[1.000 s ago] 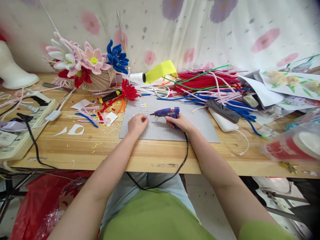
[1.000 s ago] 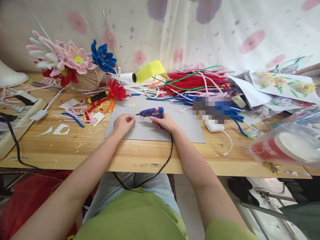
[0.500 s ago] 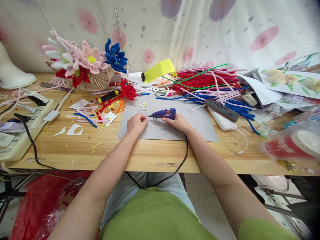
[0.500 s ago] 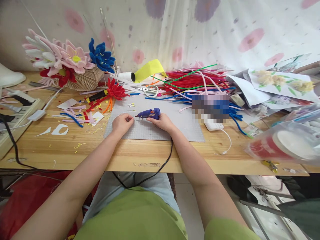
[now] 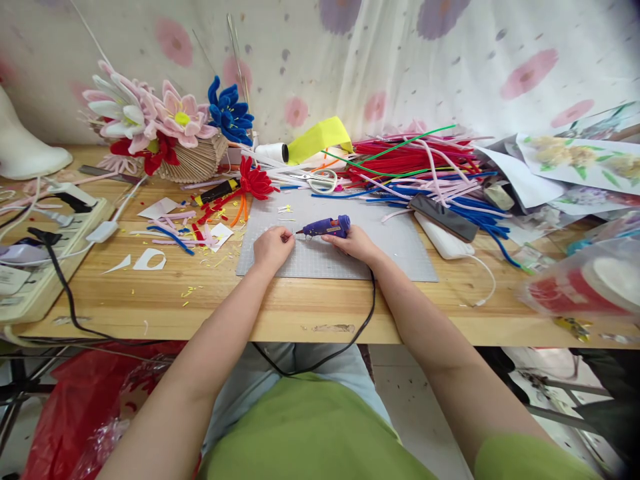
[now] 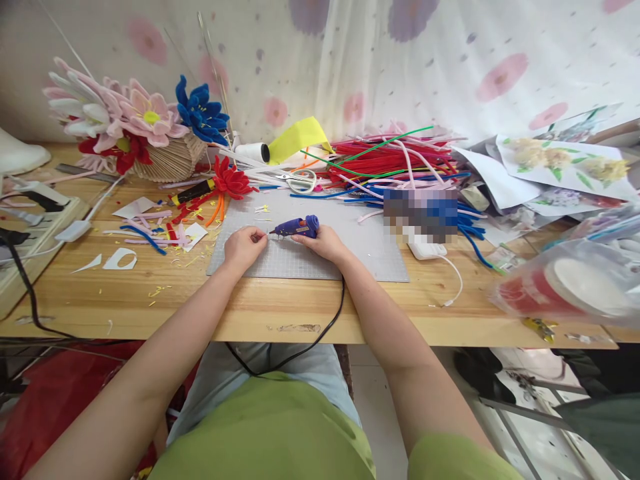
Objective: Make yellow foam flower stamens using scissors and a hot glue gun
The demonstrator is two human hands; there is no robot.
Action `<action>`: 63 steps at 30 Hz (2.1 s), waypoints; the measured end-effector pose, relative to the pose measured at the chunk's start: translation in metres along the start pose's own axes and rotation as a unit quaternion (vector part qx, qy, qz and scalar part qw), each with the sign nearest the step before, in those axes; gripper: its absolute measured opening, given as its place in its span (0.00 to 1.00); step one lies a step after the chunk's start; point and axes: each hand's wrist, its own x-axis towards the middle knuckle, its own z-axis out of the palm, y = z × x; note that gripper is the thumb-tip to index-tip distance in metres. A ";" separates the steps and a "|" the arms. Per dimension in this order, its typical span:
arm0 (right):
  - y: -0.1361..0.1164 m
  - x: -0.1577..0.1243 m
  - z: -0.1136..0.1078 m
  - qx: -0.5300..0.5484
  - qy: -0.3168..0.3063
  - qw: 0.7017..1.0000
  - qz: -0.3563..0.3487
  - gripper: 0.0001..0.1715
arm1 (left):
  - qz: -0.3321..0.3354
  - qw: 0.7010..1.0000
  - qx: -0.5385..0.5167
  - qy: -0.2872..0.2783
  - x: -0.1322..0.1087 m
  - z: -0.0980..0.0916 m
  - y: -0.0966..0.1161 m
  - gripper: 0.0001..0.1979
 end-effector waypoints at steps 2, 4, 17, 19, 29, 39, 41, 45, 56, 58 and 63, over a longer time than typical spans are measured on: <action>-0.001 0.000 0.000 -0.001 0.005 1.000 -0.001 0.26 | 0.001 1.000 -0.001 0.000 0.000 0.000 0.000 0.06; -0.001 0.000 0.001 -0.003 0.008 1.000 -0.001 0.25 | -0.002 1.000 -0.003 -0.001 0.000 0.000 0.001 0.06; 0.002 0.000 -0.001 -0.005 0.012 1.000 0.016 0.28 | -0.006 1.000 -0.001 0.001 0.000 0.000 -0.002 0.06; 0.003 0.000 -0.002 -0.001 0.010 1.000 0.014 0.29 | -0.004 1.000 -0.006 0.003 0.000 0.000 -0.002 0.06; 0.010 0.001 -0.011 -0.018 0.071 0.997 0.031 0.27 | 0.022 0.998 -0.056 0.017 -0.001 -0.002 -0.004 0.06; 0.042 0.018 -0.037 -0.103 0.264 0.952 0.116 0.30 | 0.006 0.995 -0.098 0.035 0.001 -0.001 -0.006 0.07; 0.044 0.022 -0.036 -0.124 0.255 0.950 0.129 0.32 | 0.001 0.994 -0.105 0.038 0.001 -0.001 -0.006 0.07; 0.038 0.019 -0.037 -0.137 0.250 0.951 0.117 0.33 | 0.001 0.991 -0.124 0.053 0.002 -0.001 -0.008 0.08; -0.018 -0.008 -0.017 -0.205 0.278 0.932 -0.114 0.20 | 0.000 0.987 -0.140 0.078 0.002 -0.003 -0.007 0.08; -0.019 0.002 -0.001 -0.182 0.183 0.961 -0.096 0.20 | 0.002 0.987 -0.141 0.079 0.002 -0.003 -0.007 0.07; -0.013 0.029 0.030 -0.160 0.118 0.980 0.019 0.23 | 0.009 0.987 -0.145 0.076 0.002 -0.002 -0.009 0.07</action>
